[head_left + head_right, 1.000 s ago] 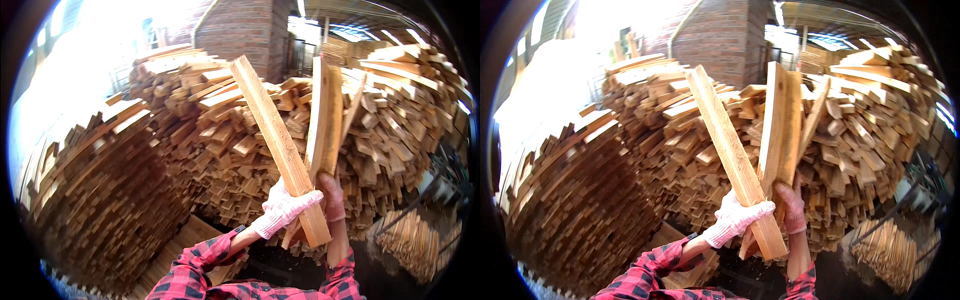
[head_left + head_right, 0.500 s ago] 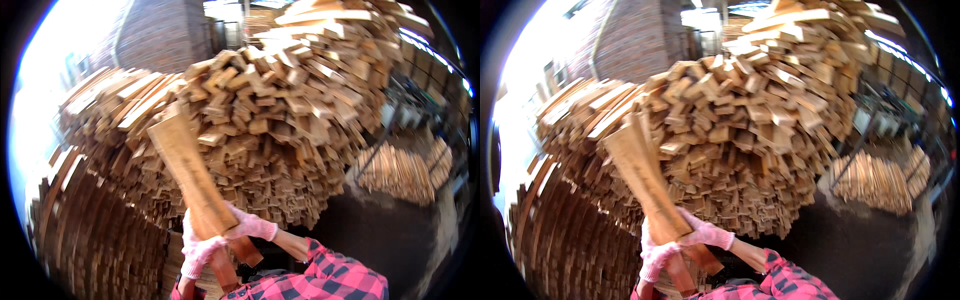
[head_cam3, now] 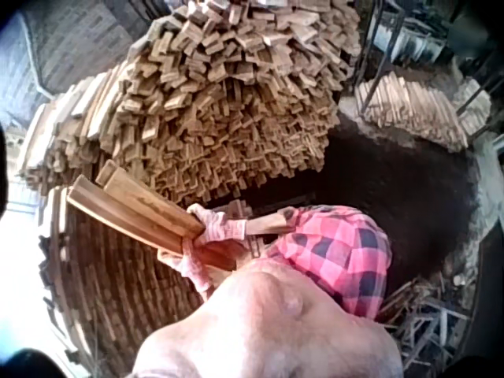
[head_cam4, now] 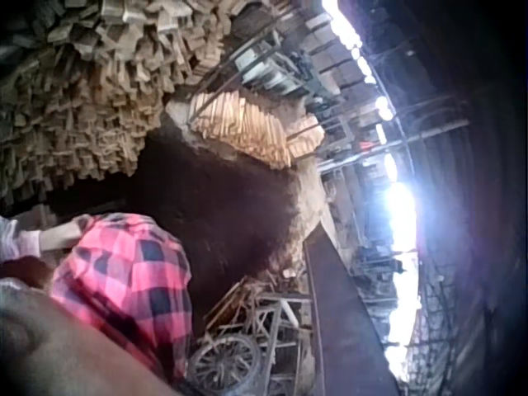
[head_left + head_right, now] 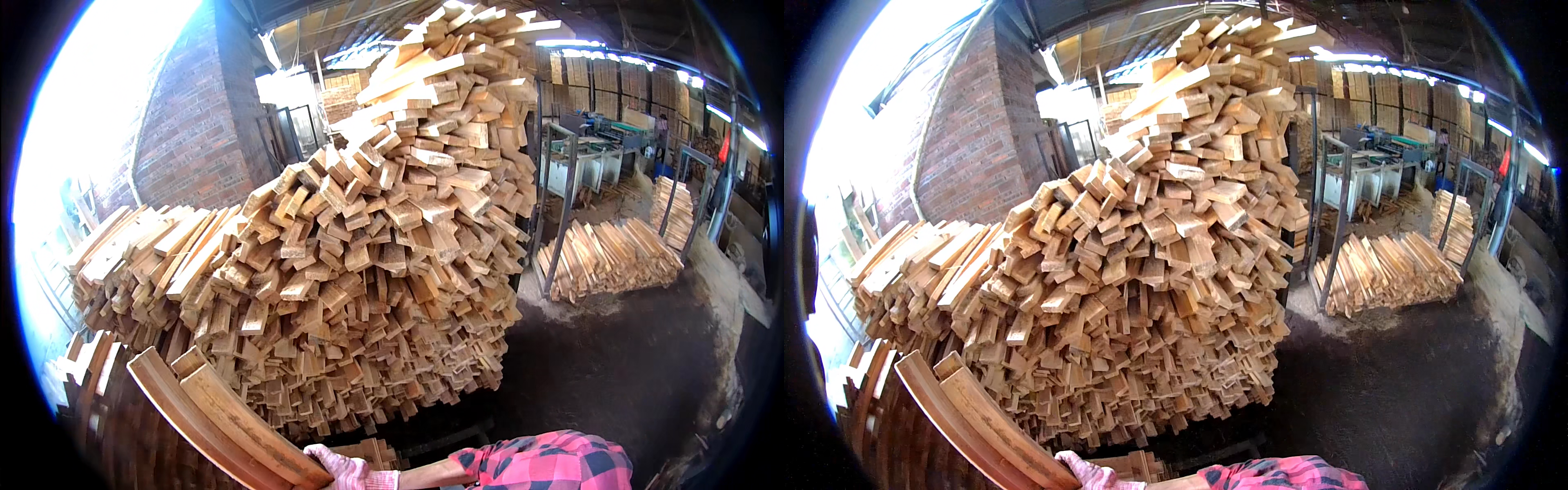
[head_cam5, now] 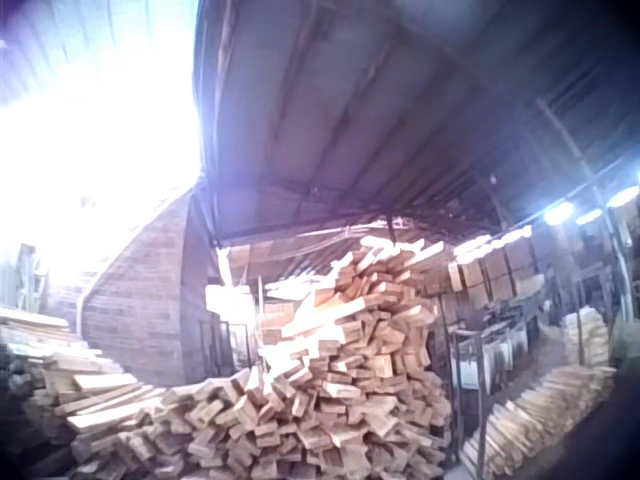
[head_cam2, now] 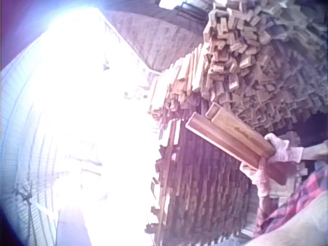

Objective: The person takes wood planks from a large pile and stacks them onto a wooden pallet by hand.

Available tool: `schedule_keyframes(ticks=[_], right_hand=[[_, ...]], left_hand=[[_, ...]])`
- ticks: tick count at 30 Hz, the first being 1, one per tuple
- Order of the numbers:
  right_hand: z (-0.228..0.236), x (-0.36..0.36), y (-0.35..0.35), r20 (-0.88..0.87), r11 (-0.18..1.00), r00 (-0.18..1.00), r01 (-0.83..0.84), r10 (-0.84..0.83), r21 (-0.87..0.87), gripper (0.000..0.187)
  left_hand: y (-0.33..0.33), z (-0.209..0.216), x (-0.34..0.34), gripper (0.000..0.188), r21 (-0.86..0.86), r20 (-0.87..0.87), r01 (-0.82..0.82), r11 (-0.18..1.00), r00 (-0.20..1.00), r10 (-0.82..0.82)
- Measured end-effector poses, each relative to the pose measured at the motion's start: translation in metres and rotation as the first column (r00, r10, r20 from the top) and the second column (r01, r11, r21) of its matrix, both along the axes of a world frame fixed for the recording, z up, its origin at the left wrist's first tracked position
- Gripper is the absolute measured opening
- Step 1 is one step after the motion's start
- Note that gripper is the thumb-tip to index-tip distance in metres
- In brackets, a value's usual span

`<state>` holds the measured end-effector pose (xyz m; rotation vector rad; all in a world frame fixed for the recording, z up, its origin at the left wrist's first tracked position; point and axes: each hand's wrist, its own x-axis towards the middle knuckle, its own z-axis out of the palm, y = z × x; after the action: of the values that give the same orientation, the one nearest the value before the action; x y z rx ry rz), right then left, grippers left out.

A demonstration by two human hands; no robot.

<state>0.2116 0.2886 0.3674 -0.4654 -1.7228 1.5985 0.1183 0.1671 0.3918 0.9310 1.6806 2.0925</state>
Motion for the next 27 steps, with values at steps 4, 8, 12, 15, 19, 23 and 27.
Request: schedule_keyframes(ticks=[4, 8, 12, 15, 19, 23, 27], right_hand=[[-0.036, -0.023, -0.006, -0.087, 0.982, 0.978, -0.189, 0.191, 0.025, 0.087], [0.003, -0.003, -0.054, 0.172, 0.961, 0.950, -0.272, 0.261, 0.044, 0.103], [0.011, 0.010, -0.086, -0.063, 0.813, 0.826, -0.563, 0.560, -0.148, 0.105], [-0.027, 0.000, -0.117, 0.097, 0.757, 0.755, -0.653, 0.648, 0.029, 0.107], [-0.036, -0.005, -0.139, 0.250, 0.621, 0.620, -0.779, 0.744, 0.088, 0.114], [-0.075, -0.020, -0.171, 0.250, 0.671, 0.663, -0.739, 0.706, 0.064, 0.104], [-0.097, -0.044, -0.177, 0.313, 0.597, 0.613, -0.787, 0.726, 0.156, 0.095]], left_hand=[[-0.009, 0.032, 0.019, 0.078, -0.109, 0.121, 0.053, 0.993, 0.992, -0.040], [-0.061, 0.011, -0.020, 0.080, 0.031, 0.185, 0.035, 0.999, 0.982, -0.041], [-0.110, 0.003, -0.008, 0.082, -0.099, 0.414, -0.033, 0.995, 0.907, 0.071], [-0.154, -0.035, -0.001, 0.084, 0.059, 0.249, -0.142, 0.988, 0.961, 0.123], [-0.229, -0.076, 0.007, 0.079, -0.256, 0.210, -0.249, 0.934, 0.929, 0.305], [-0.269, -0.111, 0.007, 0.067, -0.412, 0.279, -0.252, 0.876, 0.880, 0.384], [-0.273, -0.139, 0.013, 0.047, -0.035, 0.548, -0.402, 0.915, 0.758, 0.354]])
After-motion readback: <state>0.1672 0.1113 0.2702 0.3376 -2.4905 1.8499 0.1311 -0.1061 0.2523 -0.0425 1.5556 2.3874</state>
